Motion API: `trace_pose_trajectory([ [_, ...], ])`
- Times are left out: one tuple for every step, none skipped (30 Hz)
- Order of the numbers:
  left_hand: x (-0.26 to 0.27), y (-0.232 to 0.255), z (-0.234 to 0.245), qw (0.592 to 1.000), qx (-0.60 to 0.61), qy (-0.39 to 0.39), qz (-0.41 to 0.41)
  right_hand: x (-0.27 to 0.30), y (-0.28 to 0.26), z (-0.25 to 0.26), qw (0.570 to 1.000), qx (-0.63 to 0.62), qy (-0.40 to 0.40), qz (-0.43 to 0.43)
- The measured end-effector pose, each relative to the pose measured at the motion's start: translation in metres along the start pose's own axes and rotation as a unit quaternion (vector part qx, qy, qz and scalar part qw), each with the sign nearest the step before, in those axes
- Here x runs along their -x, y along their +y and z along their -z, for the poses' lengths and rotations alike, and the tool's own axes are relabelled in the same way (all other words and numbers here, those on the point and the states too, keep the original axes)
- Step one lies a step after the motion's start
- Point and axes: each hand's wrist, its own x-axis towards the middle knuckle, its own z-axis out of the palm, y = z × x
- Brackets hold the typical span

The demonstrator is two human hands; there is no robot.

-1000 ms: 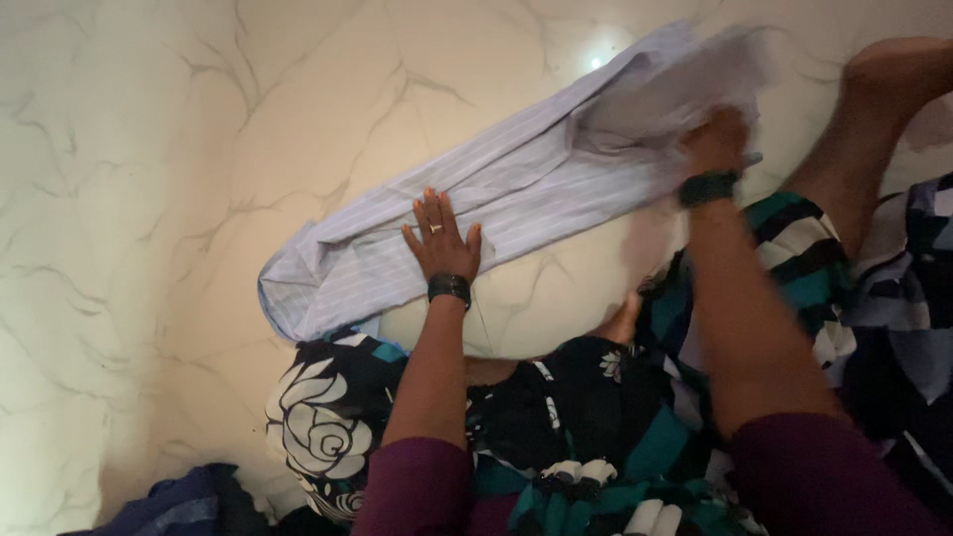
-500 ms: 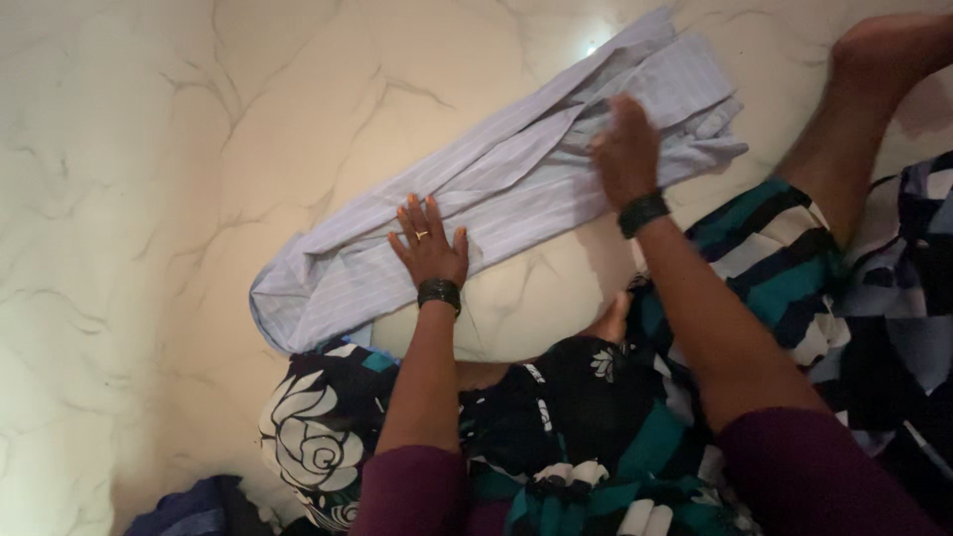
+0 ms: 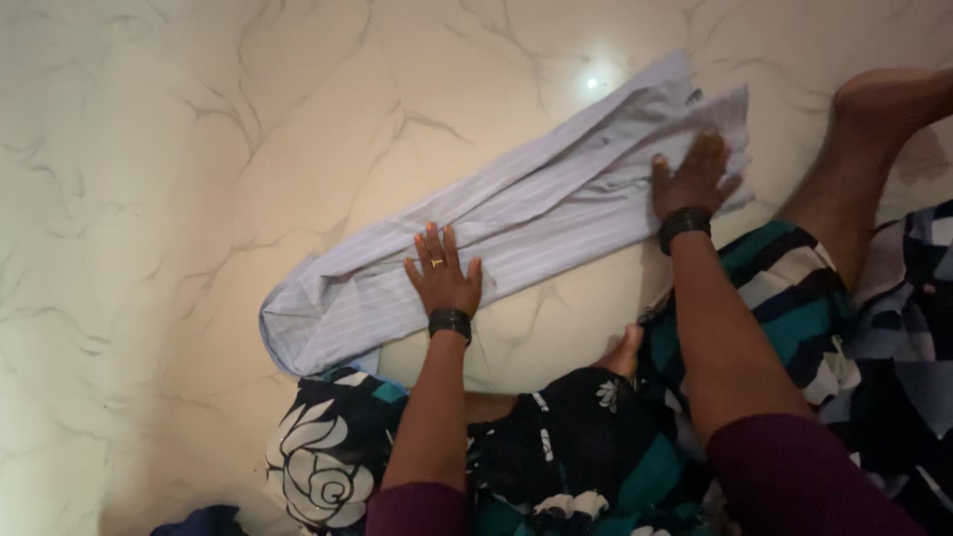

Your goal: The person sits on the floor and folds a light-colored striped shirt by hand. They smooth the fabric, fold the sleeves inward, fold the shirt lengthwise, and then fold it into a compact square.

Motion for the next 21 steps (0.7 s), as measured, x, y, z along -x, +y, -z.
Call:
trace_pose_trajectory([
  [0.001,0.000,0.000,1.000,0.003,-0.008,0.003,-0.004,0.001,-0.001,0.998,-0.016,-0.005,-0.053],
  [0.000,0.001,0.000,1.000,0.005,-0.005,0.003,-0.007,0.000,-0.003,0.999,-0.019,0.034,-0.036],
  [0.001,0.001,0.000,1.000,0.006,-0.003,0.002,-0.005,0.000,-0.005,0.997,-0.023,0.072,-0.021],
  [0.001,0.001,0.000,1.000,0.006,-0.002,0.001,-0.005,-0.002,-0.007,0.994,-0.027,0.109,-0.005],
  [0.000,0.001,0.000,1.000,0.007,0.000,0.000,-0.008,-0.009,-0.010,0.996,-0.017,0.084,0.036],
  [-0.002,0.001,0.000,1.000,0.009,0.002,-0.001,-0.010,-0.020,-0.015,0.995,-0.007,0.058,0.077],
  [0.001,0.000,0.000,1.000,0.008,0.000,-0.001,-0.009,-0.025,-0.020,0.993,0.003,0.029,0.117],
  [0.004,0.001,-0.002,1.000,0.007,0.006,-0.002,-0.009,-0.027,-0.024,0.991,0.018,0.005,0.131],
  [0.003,0.001,-0.002,1.000,0.006,0.014,-0.003,-0.011,-0.032,-0.029,0.989,0.031,-0.018,0.145],
  [0.002,0.002,-0.002,1.000,0.005,0.022,-0.004,-0.014,-0.035,-0.031,0.985,0.044,-0.041,0.159],
  [0.002,0.002,-0.002,1.000,0.002,0.019,-0.006,-0.016,-0.033,-0.031,0.987,0.031,-0.012,0.158],
  [0.002,0.002,-0.001,1.000,-0.001,0.016,-0.009,-0.015,-0.027,-0.030,0.987,0.017,0.016,0.156],
  [0.003,0.002,-0.001,1.000,-0.002,0.010,-0.010,-0.013,-0.024,-0.027,0.987,0.007,0.043,0.154],
  [0.002,0.001,0.000,1.000,0.000,0.009,-0.010,-0.014,-0.027,-0.023,0.990,-0.008,0.050,0.131],
  [0.001,0.002,-0.001,1.000,0.003,0.007,-0.008,-0.017,-0.031,-0.016,0.992,-0.020,0.057,0.109],
  [0.000,0.002,-0.001,1.000,0.006,0.005,-0.007,-0.017,-0.035,-0.009,0.994,-0.033,0.064,0.087],
  [0.001,0.002,-0.002,1.000,0.003,0.012,-0.010,-0.017,-0.040,-0.002,0.995,-0.036,0.059,0.068],
  [0.002,0.002,-0.003,1.000,-0.001,0.018,-0.013,-0.019,-0.046,0.005,0.997,-0.039,0.053,0.049],
  [0.003,0.002,-0.003,1.000,-0.004,0.025,-0.015,-0.021,-0.050,0.010,0.997,-0.041,0.048,0.031],
  [0.003,0.001,-0.004,1.000,-0.004,0.026,-0.016,-0.023,-0.055,0.011,0.989,-0.049,0.068,0.120],
  [0.003,0.001,-0.004,0.999,-0.005,0.027,-0.019,-0.029,-0.060,0.009,0.972,-0.057,0.089,0.208],
])
